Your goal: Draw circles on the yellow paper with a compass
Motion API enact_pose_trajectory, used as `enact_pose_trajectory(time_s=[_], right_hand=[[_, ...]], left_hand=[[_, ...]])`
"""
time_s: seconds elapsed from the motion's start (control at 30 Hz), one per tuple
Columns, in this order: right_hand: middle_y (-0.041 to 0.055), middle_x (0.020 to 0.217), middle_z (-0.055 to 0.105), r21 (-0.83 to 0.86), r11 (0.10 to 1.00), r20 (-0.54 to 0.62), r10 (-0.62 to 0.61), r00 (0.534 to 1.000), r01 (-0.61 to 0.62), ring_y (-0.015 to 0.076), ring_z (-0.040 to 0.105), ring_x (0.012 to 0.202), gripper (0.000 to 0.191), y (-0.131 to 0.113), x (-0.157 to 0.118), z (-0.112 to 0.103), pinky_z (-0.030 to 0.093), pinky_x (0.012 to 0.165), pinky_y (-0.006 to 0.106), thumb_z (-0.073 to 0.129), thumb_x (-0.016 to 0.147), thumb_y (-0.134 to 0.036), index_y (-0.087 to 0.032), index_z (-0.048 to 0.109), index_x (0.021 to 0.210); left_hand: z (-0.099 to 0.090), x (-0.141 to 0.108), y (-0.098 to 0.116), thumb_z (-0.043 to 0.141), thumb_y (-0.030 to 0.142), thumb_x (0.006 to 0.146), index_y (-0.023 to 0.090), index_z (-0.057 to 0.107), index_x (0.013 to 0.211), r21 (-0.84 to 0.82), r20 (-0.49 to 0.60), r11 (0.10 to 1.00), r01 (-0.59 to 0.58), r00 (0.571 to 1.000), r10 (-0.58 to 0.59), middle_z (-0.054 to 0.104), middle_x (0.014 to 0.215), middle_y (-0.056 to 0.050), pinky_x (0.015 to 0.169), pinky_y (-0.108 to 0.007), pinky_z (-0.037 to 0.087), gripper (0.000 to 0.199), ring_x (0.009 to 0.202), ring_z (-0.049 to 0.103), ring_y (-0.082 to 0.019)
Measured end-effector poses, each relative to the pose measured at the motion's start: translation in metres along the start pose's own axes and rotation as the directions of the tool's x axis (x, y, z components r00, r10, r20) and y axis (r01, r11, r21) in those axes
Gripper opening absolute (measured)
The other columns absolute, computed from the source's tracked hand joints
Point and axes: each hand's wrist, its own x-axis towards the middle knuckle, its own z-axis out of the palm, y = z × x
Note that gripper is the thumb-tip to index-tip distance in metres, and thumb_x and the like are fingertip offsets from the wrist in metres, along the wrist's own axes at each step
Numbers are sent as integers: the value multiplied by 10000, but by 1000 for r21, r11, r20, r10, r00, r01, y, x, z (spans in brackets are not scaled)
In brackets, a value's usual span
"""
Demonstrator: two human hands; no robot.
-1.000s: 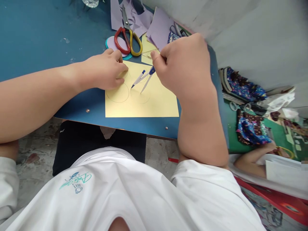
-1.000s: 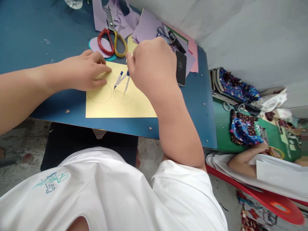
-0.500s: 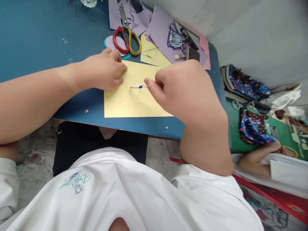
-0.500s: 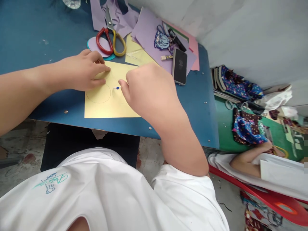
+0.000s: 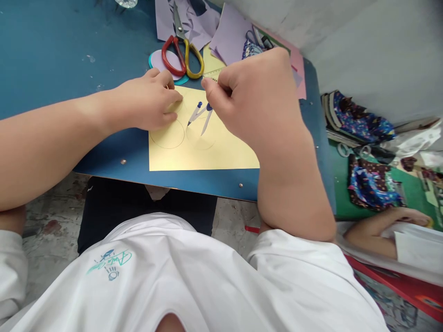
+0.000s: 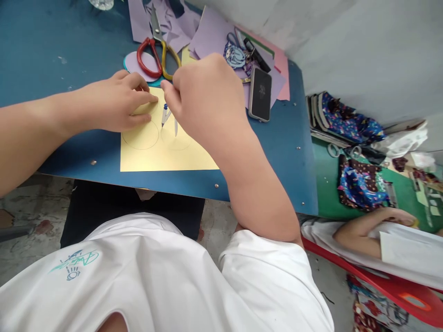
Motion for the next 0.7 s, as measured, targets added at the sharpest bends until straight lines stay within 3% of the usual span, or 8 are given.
enact_pose_trajectory(time_s=[0.2,0.4,0.57,0.7], right_hand=[[-24,566,176,74,997,-112,20,993,-12,161,146,601,746,14,-3,13,184,681,449,724,1157,-173,-259,193,641],[-17,600,249,58,998,-168,-19,986,30,167,240,608,684,25,-4,26,238,729,426,666,1196,-214,-260,215,684],[-3,640,282,83,981,-351,-136,926,176,163,291,624,597,41,5,54,295,710,386,637,1153,-340,-258,239,716],[10,649,311,111,957,-407,-202,891,268,172,331,628,519,55,9,68,333,708,376,522,1164,-435,-259,256,754]], left_hand=[[-4,0,2,587,424,1244,131,668,1847,-27,38,999,26,999,-24,540,1798,-223,1490,-613,436,675,1723,493,-519],[2,7,-8,597,484,1241,192,641,1879,-34,42,999,21,999,-19,528,1811,-193,1485,-641,450,703,1740,471,-520],[9,12,-17,553,554,1252,237,614,1896,-31,32,999,7,999,-6,519,1802,-179,1465,-680,466,720,1739,466,-516],[10,13,-19,533,581,1249,228,618,1890,-33,34,999,0,999,1,498,1821,-177,1485,-678,439,736,1750,452,-522]])
